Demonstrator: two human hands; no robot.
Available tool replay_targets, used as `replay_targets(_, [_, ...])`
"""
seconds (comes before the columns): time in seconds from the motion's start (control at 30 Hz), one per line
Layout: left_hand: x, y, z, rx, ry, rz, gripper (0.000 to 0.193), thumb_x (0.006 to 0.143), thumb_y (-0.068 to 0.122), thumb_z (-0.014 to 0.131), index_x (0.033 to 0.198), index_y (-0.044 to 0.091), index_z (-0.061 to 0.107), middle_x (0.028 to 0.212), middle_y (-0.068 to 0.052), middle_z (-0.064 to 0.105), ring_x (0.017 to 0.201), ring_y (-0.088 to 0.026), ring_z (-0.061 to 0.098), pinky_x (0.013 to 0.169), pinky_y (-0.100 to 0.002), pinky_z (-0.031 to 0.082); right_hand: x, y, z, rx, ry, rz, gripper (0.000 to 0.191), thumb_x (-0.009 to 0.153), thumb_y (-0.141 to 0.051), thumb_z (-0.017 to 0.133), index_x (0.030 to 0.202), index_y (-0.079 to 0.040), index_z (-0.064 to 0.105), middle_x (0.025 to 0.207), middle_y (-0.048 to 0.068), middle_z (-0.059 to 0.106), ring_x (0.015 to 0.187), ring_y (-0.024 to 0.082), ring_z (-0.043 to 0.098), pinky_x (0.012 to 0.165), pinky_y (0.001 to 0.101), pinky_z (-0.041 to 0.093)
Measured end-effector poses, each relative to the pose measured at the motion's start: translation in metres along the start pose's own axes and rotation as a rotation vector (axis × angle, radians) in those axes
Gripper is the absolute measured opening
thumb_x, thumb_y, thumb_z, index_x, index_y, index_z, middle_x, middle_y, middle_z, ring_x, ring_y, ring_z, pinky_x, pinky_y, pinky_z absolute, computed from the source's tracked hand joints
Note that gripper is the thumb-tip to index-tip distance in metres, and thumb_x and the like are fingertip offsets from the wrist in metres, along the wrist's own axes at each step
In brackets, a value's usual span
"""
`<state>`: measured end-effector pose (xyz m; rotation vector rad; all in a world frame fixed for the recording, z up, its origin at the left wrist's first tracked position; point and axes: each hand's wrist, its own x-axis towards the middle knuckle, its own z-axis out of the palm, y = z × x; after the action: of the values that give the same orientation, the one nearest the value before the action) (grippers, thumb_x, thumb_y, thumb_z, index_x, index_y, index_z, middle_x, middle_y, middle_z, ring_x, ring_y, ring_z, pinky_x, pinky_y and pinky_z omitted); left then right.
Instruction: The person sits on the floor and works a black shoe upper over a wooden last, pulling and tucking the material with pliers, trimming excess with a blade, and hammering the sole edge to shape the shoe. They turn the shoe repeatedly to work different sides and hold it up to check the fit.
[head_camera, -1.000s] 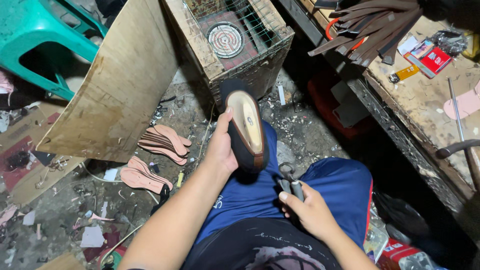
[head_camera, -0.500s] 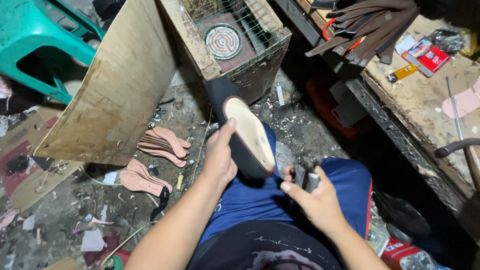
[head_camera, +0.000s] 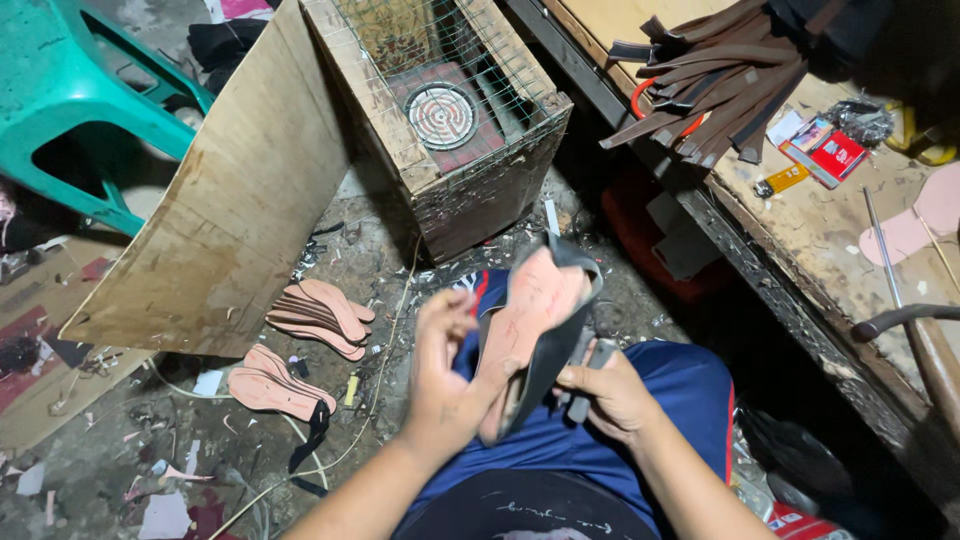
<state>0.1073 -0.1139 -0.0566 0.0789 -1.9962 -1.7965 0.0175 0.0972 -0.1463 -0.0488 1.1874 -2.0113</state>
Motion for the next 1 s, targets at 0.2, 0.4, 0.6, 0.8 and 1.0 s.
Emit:
replay_targets(0.2, [0.049,-0.005,-0.022,-0.49,-0.309,-0.501,0.08,0.076,0.013,0.081,0.146,-0.005,0.047,0.134,-0.015,0.062,0.122,-0.025,0.059,0.108,-0.041,0.046,0.007,0.009,0.028,0.036,-0.049,0.143,0.028,0.084,-0.006,0.074,0.11,0.0,0.068,0.091,0.008,0.074,0.075,0.017,0.071,0.068,0.0313,0.057])
replay_targets(0.4, [0.05,0.014,-0.023,-0.05,-0.309,-0.237,0.08,0.077,0.014,0.081,0.147,-0.001,0.047,0.132,-0.014,0.067,0.122,-0.022,0.064,0.106,-0.035,0.048,0.006,-0.047,0.046,-0.247,0.271,-0.224,0.03,0.087,-0.01,0.071,0.114,-0.003,0.061,0.107,0.01,0.071,0.084,0.017,0.069,0.068,0.0333,0.059])
replay_targets(0.6, [0.047,0.024,0.013,0.377,-0.399,0.172,0.067,0.08,0.016,0.08,0.142,0.006,0.054,0.135,-0.016,0.065,0.122,-0.035,0.066,0.099,-0.04,0.053,-0.029,-0.102,0.044,-0.573,0.338,-0.714,0.055,0.08,-0.004,0.08,0.127,-0.003,0.052,0.125,0.009,0.066,0.11,0.014,0.064,0.098,0.0322,0.054])
replay_targets(0.8, [0.043,0.012,0.06,0.433,-0.585,0.267,0.064,0.076,0.013,0.077,0.136,0.008,0.056,0.127,-0.014,0.065,0.114,-0.037,0.065,0.091,-0.045,0.053,-0.066,-0.108,0.003,-0.713,0.584,-0.549,0.04,0.083,-0.005,0.078,0.118,-0.002,0.059,0.108,0.008,0.074,0.101,0.014,0.069,0.09,0.031,0.056])
replay_targets(1.0, [0.044,-0.013,0.116,0.548,-0.736,0.335,0.069,0.071,0.005,0.076,0.136,0.007,0.055,0.121,-0.014,0.061,0.117,-0.036,0.058,0.113,-0.058,0.038,-0.109,-0.068,-0.068,-0.788,0.8,-0.363,0.033,0.094,-0.015,0.072,0.121,0.0,0.06,0.101,0.012,0.069,0.09,0.016,0.064,0.081,0.0313,0.053])
